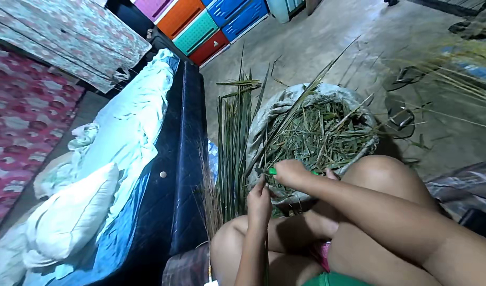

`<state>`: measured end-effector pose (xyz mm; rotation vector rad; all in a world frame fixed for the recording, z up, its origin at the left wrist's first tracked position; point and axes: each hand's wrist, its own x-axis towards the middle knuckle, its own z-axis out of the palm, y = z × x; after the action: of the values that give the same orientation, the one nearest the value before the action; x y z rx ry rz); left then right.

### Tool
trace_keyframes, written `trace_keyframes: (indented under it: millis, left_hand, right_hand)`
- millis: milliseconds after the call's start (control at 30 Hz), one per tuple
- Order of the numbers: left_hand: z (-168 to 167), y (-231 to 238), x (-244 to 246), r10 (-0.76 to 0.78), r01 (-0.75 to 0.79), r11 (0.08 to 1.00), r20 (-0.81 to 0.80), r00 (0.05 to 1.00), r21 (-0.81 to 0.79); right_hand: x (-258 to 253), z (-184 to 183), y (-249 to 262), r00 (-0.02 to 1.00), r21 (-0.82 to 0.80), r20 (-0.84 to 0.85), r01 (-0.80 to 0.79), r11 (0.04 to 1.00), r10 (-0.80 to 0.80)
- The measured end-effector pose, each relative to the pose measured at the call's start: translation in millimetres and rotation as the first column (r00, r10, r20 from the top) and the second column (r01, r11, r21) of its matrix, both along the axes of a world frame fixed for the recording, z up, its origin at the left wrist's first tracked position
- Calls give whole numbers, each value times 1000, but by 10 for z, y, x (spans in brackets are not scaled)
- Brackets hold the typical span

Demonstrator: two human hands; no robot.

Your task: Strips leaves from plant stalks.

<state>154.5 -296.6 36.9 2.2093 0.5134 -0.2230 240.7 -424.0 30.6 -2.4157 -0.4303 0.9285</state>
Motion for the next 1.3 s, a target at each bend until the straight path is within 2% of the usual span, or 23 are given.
trace_keyframes:
  millis: [167,333,500,633,700,833,900,1033,1100,1233,1300]
  left_hand:
    - [61,-43,20,-60,67,967,-37,998,247]
    - [71,-68,5,-119,123,932,-33,992,341]
    - [97,-60,-107,-137,128,931,2,991,341]
    - [111,-47,-83,-135,117,939,33,990,324]
    - [116,-43,-87,-142,114,945,70,987,307]
    - [135,-57,-147,-151,114,947,101,983,300]
    - [118,-57,-171,-154,115,945,106,982,308]
    - [103,-68,-138,-160,117,938,110,981,325]
    - [111,-75,-139,-174,123,937,133,976,327]
    - [161,-96,-185,-183,127,936,143,973,328]
    - [151,-101,-199,-180,119,932,154,972,341]
  right_hand:
    - [-14,81,28,1000,-30,27,3,1000,-2]
    - [42,64,-15,997,-26,40,64,998,-63]
    - [377,-72,-277,961,-8,62,272,962,-271]
    - [77,74,-178,994,112,-3,107,988,-107]
    - [-21,116,-133,998,105,-8,58,993,-57]
    - [278,17,-306,968,57,31,247,967,-249]
    - [375,-2,-368,957,52,26,287,957,-288]
    - [86,122,-235,995,125,2,97,987,-98]
    - [19,135,-195,998,117,18,59,991,-62]
    - [321,64,-394,962,92,32,268,959,-272]
    - [382,52,-436,947,145,9,316,938,-321]
